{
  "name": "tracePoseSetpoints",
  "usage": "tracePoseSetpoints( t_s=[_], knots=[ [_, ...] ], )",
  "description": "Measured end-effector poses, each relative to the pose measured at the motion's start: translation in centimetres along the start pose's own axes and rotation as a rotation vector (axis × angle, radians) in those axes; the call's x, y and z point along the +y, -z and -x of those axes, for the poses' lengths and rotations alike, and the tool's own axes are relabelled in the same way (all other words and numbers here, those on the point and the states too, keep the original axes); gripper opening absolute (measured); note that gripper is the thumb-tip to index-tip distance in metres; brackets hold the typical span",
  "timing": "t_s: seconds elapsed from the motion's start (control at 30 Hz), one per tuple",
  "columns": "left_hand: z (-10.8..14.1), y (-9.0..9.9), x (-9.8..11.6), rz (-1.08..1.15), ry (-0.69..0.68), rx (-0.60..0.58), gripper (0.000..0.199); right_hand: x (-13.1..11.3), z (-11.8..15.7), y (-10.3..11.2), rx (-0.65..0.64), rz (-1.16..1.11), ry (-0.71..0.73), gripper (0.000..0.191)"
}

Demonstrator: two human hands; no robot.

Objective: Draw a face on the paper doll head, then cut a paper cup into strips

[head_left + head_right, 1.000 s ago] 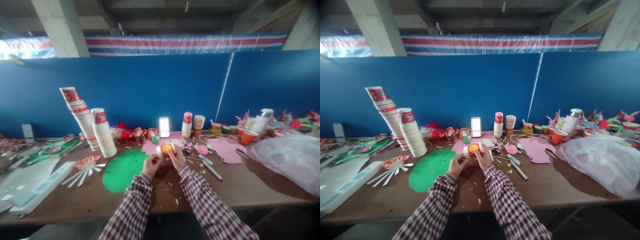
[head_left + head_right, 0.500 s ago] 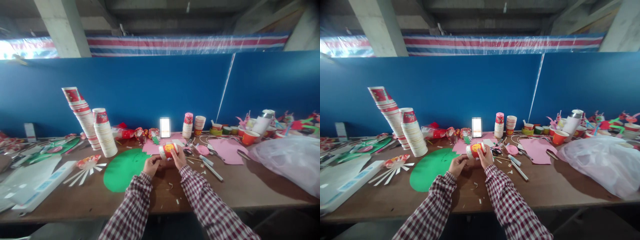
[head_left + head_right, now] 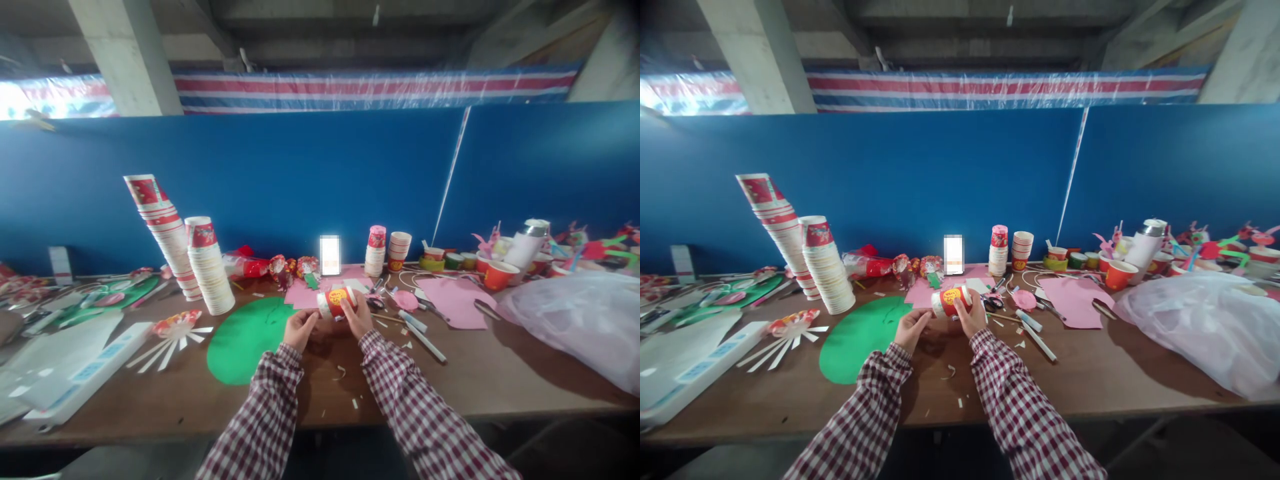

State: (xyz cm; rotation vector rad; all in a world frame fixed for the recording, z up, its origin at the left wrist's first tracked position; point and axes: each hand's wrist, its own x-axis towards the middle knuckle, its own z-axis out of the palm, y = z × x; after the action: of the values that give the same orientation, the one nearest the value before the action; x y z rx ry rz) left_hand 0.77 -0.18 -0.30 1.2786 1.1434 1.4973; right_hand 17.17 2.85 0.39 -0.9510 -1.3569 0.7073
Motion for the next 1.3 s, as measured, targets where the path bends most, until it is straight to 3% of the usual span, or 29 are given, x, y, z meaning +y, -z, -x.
tracePoseSetpoints(
  t_s=[0.3,0.6,0.9,1.13,1.3],
  knots=[
    [-0.09,0.09,0.09,0.061,0.040,0.016,0.031,-0.14,0.09,-0.01,-0.034,0.009,0.010,0.045],
    [-0.07,-0.12,0.32,0.122,0.091,0.034,0.042,-0.61,0.42,-0.31,-0.161,-0.042,0.034,0.047],
    [0.38,-0.42,0.82,0.137,0.126,-0.067,0.033,-0.64,0.31,-0.28,-0.096,-0.083,-0.009,0.046],
    [0.00,-0.09,0.36,0.146,0.099,0.014,0.040,-0.66,0.38,-0.26,-0.169,-0.082,0.034,0.049],
    [-0.13,-0.20,0.15,0.144,0.095,-0.008,0.042,-0.36,0.29,-0.26,-0.171,-0.068,0.031,0.051]
  ],
)
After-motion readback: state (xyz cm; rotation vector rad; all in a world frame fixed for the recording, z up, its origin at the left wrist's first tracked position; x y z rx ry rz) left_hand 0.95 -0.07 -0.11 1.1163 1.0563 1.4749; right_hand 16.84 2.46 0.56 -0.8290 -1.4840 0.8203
